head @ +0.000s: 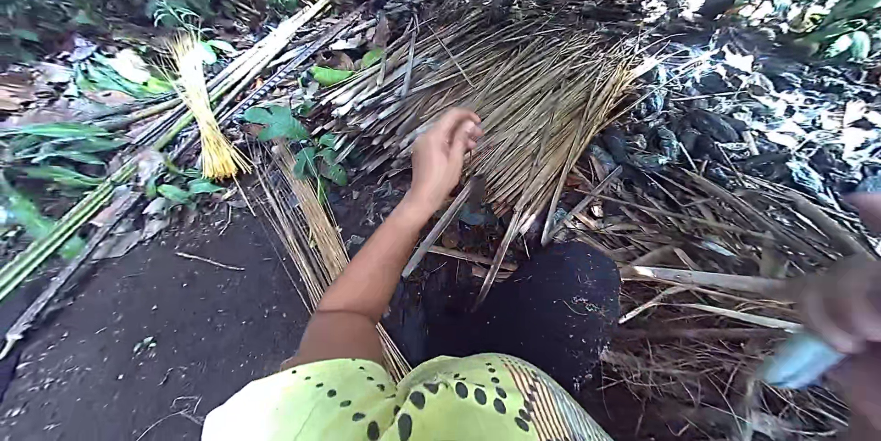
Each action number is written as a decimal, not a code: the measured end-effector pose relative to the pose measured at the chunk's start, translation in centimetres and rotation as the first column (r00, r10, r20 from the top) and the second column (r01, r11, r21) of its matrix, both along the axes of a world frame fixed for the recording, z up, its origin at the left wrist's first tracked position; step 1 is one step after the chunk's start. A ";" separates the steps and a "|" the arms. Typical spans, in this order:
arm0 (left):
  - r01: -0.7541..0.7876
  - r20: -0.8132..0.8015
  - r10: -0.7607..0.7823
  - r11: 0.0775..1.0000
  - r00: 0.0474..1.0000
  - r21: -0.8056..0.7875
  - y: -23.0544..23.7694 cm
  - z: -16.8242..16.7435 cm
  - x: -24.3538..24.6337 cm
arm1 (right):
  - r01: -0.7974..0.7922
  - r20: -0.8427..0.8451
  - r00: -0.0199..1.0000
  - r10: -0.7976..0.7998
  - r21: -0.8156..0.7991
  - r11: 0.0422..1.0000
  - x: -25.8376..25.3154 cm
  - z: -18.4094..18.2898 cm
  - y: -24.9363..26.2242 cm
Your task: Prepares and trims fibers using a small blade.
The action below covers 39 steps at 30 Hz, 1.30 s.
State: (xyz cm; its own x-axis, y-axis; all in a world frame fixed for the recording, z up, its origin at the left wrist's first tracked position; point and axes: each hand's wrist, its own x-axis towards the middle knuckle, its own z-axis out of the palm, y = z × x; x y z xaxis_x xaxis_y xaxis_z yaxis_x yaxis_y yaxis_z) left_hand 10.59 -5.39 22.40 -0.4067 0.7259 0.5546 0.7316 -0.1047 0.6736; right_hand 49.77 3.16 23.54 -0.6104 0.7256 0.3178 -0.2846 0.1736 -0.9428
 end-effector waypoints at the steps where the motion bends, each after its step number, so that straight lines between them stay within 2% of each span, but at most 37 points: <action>1: -0.042 0.121 0.026 0.989 0.992 0.138 0.0 0.2 0.1 | -0.059 0.015 0.998 0.059 -0.019 0.998 -1.9 -1.2 -0.6; 2: -0.061 0.244 -0.001 0.967 0.970 0.246 0.0 0.1 0.5 | -0.080 0.032 0.996 0.082 -0.061 0.995 -3.8 -2.4 -1.6; 4: -0.075 0.478 -0.110 0.933 0.871 0.352 0.0 -1.1 2.1 | -0.100 0.054 0.992 0.114 -0.220 0.970 -7.0 -4.6 -3.2; 7: -0.092 0.748 -0.184 0.946 0.638 0.311 -0.3 -3.1 5.0 | -0.159 -0.021 0.986 0.166 -0.432 0.888 -10.1 -7.5 -3.8; 11: 0.001 0.903 -0.160 0.985 0.398 0.175 -1.1 -5.0 7.8 | -0.171 -0.149 0.982 0.118 -0.419 0.892 -10.5 -8.4 -2.9; 14: 0.088 0.948 -0.122 0.991 0.295 0.100 -1.7 -5.5 9.3 | -0.079 -0.150 0.988 0.023 -0.379 0.922 -9.6 -8.3 -2.1; 16: 0.282 0.951 -0.096 0.959 0.294 0.010 -2.7 -5.9 10.4 | -0.004 -0.119 0.992 -0.044 -0.378 0.926 -8.9 -8.5 -1.7; 17: 0.401 0.924 -0.124 0.916 0.361 -0.033 -3.3 -6.1 11.2 | 0.037 -0.087 0.993 -0.076 -0.382 0.923 -8.5 -8.6 -1.6; 18: 0.492 0.841 -0.222 0.869 0.493 -0.059 -4.1 -6.2 12.1 | 0.082 -0.042 0.993 -0.107 -0.388 0.918 -8.1 -8.6 -1.7; 19: 0.533 0.655 -0.371 0.844 0.658 -0.057 -4.5 -6.5 12.8 | 0.113 0.003 0.993 -0.121 -0.394 0.912 -7.7 -8.5 -1.8; 20: 0.530 0.382 -0.482 0.847 0.789 -0.026 -4.3 -6.7 13.2 | 0.123 0.038 0.992 -0.117 -0.393 0.911 -7.3 -8.4 -2.0; 21: 0.509 0.130 -0.505 0.861 0.853 -0.002 -3.5 -6.7 13.2 | 0.118 0.060 0.993 -0.102 -0.395 0.911 -6.9 -8.3 -2.2; 22: 0.496 -0.030 -0.496 0.868 0.868 -0.016 -2.4 -6.6 13.2 | 0.103 0.067 0.994 -0.082 -0.402 0.910 -6.5 -8.2 -2.4; 23: 0.505 -0.085 -0.512 0.859 0.855 -0.089 -1.3 -6.3 13.1 | 0.085 0.069 0.996 -0.062 -0.409 0.909 -6.1 -8.0 -2.6; 24: 0.527 -0.064 -0.544 0.831 0.836 -0.179 -0.4 -6.0 13.2 | 0.066 0.075 0.996 -0.039 -0.410 0.910 -5.6 -7.8 -2.7; 26: 0.616 0.142 -0.602 0.739 0.786 -0.273 0.7 -5.9 13.8 | 0.027 0.080 0.997 0.006 -0.400 0.916 -4.2 -7.5 -2.7; 28: 0.719 0.387 -0.608 0.621 0.693 -0.313 1.4 -5.4 14.3 | 0.005 0.117 0.992 0.042 -0.375 0.927 -2.6 -7.3 -2.7; 31: 0.823 0.634 -0.546 0.490 0.548 -0.288 1.9 -4.9 14.8 | 0.042 0.235 0.972 0.031 -0.300 0.953 -0.8 -6.8 -3.5; 33: 0.865 0.760 -0.466 0.436 0.453 -0.248 2.2 -4.8 15.4 | 0.135 0.370 0.926 -0.068 -0.156 0.978 -0.5 -6.3 -4.4; 36: 0.899 0.890 -0.318 0.395 0.328 -0.190 2.5 -5.1 16.5 | 0.342 0.557 0.751 -0.355 0.133 0.930 -0.1 -5.6 -4.8; 39: 0.901 0.932 -0.235 0.402 0.274 -0.164 3.3 -5.7 17.7 | 0.385 0.617 0.661 -0.427 0.210 0.899 1.4 -5.2 -3.1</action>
